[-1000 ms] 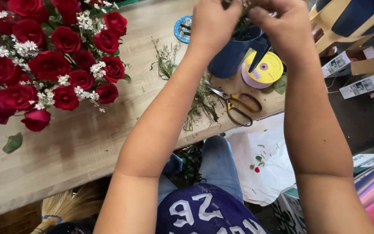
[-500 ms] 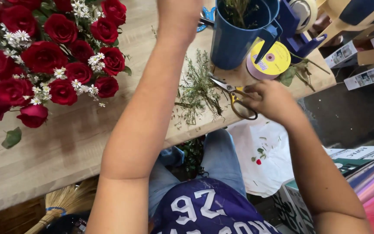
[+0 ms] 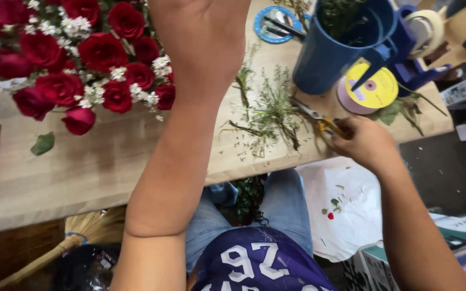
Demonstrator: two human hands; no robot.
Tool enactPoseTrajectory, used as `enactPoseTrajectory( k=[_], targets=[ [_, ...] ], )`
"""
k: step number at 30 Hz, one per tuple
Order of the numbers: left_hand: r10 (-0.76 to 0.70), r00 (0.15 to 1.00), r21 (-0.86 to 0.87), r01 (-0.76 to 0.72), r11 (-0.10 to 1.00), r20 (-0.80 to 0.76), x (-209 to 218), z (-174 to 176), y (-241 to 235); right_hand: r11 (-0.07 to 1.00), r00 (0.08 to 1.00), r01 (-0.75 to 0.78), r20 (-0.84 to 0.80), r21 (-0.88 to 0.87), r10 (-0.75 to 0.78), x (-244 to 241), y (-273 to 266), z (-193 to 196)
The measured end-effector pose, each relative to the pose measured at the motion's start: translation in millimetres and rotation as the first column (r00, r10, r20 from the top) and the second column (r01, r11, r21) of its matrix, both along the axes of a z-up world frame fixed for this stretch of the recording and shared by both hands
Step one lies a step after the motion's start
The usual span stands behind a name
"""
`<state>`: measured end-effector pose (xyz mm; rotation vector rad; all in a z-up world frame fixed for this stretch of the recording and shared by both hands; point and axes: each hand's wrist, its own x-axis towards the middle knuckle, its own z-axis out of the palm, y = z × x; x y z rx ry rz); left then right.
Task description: Trimming small white filler flowers and adding them to a red rose bouquet at a design station.
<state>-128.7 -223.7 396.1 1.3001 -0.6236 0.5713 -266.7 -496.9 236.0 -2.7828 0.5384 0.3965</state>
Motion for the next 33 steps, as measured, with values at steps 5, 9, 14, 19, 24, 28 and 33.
enactPoseTrajectory(
  k=[5,9,14,19,24,28,33],
  targets=[
    [0.023,1.000,0.103,-0.025,0.994,0.019,-7,-7,13,0.866,0.968,0.227,-0.007,0.446,-0.250,-15,9,42],
    [0.071,0.995,0.379,-0.038,0.925,-0.073,-3,-39,2,0.683,0.921,0.262,0.033,0.682,-0.387,-30,5,38],
    [0.048,0.938,0.367,0.086,0.926,-0.343,19,-76,-14,0.655,0.965,0.171,0.008,0.736,-0.261,-48,-2,8],
    [-0.043,0.850,0.245,0.199,0.949,-0.525,26,-85,-21,0.293,0.962,-0.089,0.158,0.952,-0.221,-59,36,-49],
    [0.074,0.869,0.386,0.140,0.912,-0.489,22,-87,-20,0.337,0.961,-0.066,0.150,0.939,-0.230,-37,92,-15],
    [0.070,0.876,0.380,0.134,0.915,-0.478,21,-87,-17,0.285,0.961,-0.111,0.176,0.952,-0.215,-36,101,-2],
    [0.064,0.922,0.384,0.095,0.919,-0.382,22,-89,-15,0.234,0.942,-0.221,0.269,0.947,-0.200,-35,115,4]
  ],
)
